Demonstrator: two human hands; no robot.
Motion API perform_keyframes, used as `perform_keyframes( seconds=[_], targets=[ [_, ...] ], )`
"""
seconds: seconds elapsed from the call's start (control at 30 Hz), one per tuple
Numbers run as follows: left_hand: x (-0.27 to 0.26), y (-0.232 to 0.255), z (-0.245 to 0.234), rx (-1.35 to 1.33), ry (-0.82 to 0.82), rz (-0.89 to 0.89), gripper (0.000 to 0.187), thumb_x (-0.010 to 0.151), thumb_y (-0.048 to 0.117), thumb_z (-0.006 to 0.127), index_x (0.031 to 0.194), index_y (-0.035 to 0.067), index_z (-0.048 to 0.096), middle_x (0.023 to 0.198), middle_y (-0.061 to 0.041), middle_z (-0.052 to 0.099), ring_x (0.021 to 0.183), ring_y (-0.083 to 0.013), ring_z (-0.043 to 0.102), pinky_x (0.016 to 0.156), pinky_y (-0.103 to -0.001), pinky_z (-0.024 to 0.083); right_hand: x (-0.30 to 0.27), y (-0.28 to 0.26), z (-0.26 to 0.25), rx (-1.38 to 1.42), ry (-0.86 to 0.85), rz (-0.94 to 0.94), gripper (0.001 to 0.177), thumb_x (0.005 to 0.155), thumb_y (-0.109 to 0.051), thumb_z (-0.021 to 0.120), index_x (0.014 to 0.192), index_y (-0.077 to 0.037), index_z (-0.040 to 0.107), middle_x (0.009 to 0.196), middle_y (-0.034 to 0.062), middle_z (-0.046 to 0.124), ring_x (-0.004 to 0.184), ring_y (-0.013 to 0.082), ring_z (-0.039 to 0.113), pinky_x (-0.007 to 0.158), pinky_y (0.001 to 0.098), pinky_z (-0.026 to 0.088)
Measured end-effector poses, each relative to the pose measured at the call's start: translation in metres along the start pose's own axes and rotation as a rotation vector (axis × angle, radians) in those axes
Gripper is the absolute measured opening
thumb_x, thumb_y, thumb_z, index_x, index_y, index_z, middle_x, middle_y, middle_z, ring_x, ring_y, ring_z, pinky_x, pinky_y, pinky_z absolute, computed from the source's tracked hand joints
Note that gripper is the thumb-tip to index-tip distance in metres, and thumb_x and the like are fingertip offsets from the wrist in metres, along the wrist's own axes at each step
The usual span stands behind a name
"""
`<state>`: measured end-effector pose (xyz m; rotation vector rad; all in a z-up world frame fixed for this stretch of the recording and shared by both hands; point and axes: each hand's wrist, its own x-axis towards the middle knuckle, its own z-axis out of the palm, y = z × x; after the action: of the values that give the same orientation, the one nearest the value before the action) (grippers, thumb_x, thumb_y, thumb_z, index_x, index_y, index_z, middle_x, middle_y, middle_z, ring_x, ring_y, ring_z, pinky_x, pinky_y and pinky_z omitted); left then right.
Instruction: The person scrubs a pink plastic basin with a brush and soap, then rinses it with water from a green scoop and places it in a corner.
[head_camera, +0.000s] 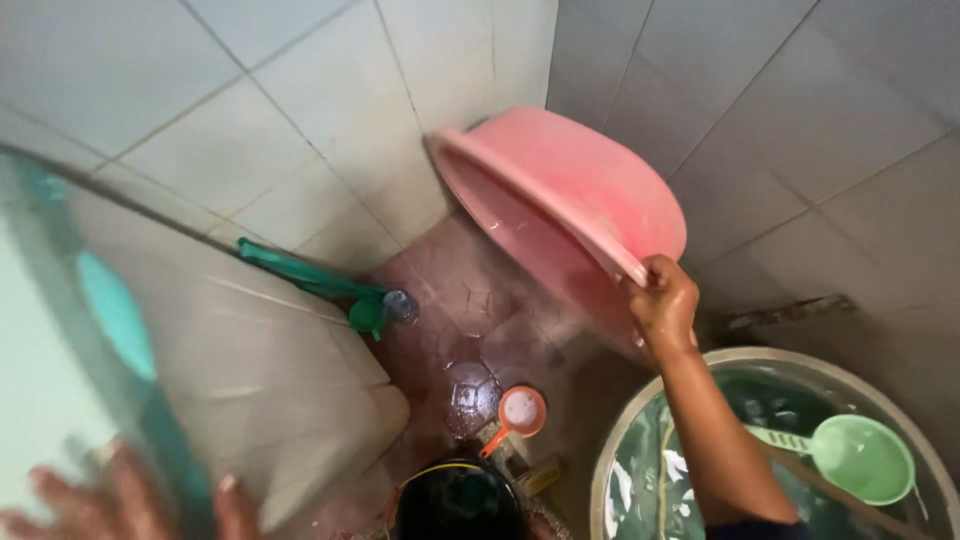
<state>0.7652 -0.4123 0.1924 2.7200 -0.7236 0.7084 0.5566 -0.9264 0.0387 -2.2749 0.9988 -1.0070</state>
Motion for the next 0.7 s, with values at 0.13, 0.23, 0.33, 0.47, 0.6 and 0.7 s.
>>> perform_keyframes(
  seconds=[0.13, 0.23, 0.33, 0.47, 0.6, 0.7],
  targets=[
    [0.018, 0.056, -0.035, -0.011, 0.025, -0.034, 0.084, 0.09, 0.056, 0.057, 0.156, 0.005, 0.047, 0.166, -0.039, 0.024, 0.15, -0.0655, 0.012, 0.107, -0.091, 0.007, -0.021, -0.017, -0.03, 0.319, -0.002, 0.404, 0.019, 0.084, -0.005, 0.084, 0.09, -0.002, 0.066, 0.079, 0.0052, 0.065, 0.071, 0.0139, 0.058, 0.064, 0.0312, 0.049],
    [0.016, 0.067, -0.043, -0.002, 0.026, -0.008, 0.082, 0.086, 0.055, 0.06, 0.153, 0.008, 0.049, 0.166, -0.035, 0.029, 0.153, -0.0605, 0.018, 0.107, -0.09, 0.006, -0.041, -0.031, -0.048, 0.579, 0.018, 0.452, 0.018, 0.086, -0.001, 0.079, 0.095, 0.0, 0.063, 0.085, 0.0037, 0.067, 0.074, 0.0124, 0.06, 0.069, 0.0293, 0.052],
    [-0.004, 0.076, -0.045, -0.081, -0.024, 0.115, 0.078, 0.089, 0.056, 0.061, 0.152, 0.012, 0.053, 0.165, -0.028, 0.036, 0.155, -0.0517, 0.027, 0.113, -0.084, 0.01, -0.059, -0.059, -0.056, 0.87, -0.001, 0.521, 0.02, 0.085, 0.004, 0.072, 0.102, -0.001, 0.061, 0.093, 0.0055, 0.07, 0.079, 0.0142, 0.066, 0.074, 0.0296, 0.057],
    [-0.083, 0.127, -0.021, -0.573, -0.338, 0.504, 0.101, 0.077, 0.06, 0.068, 0.152, 0.002, 0.035, 0.16, -0.026, 0.029, 0.149, -0.0438, 0.025, 0.111, -0.075, 0.003, -0.069, -0.139, -0.056, 0.985, -0.031, 0.646, 0.027, 0.081, 0.007, 0.067, 0.105, -0.004, 0.062, 0.09, 0.0088, 0.069, 0.074, 0.0192, 0.069, 0.067, 0.0322, 0.06],
    [-0.136, 0.17, -0.018, -0.36, -1.003, 0.349, 0.13, 0.073, 0.056, 0.087, 0.166, 0.011, 0.009, 0.171, -0.021, 0.003, 0.156, -0.0422, 0.005, 0.111, -0.074, -0.004, -0.093, -0.148, -0.015, 0.998, 0.011, 0.612, 0.031, 0.075, 0.008, 0.069, 0.103, -0.003, 0.058, 0.087, 0.0113, 0.068, 0.069, 0.02, 0.068, 0.062, 0.0335, 0.061],
    [-0.178, 0.149, 0.042, -0.69, -0.511, 0.229, 0.092, 0.074, 0.025, 0.083, 0.15, 0.001, 0.038, 0.153, -0.026, 0.043, 0.138, -0.0447, 0.041, 0.11, -0.067, 0.027, -0.113, -0.16, -0.001, 1.044, 0.019, 0.736, 0.027, 0.075, 0.005, 0.067, 0.1, -0.001, 0.059, 0.082, 0.0124, 0.067, 0.06, 0.0216, 0.065, 0.053, 0.0347, 0.056]
  ],
)
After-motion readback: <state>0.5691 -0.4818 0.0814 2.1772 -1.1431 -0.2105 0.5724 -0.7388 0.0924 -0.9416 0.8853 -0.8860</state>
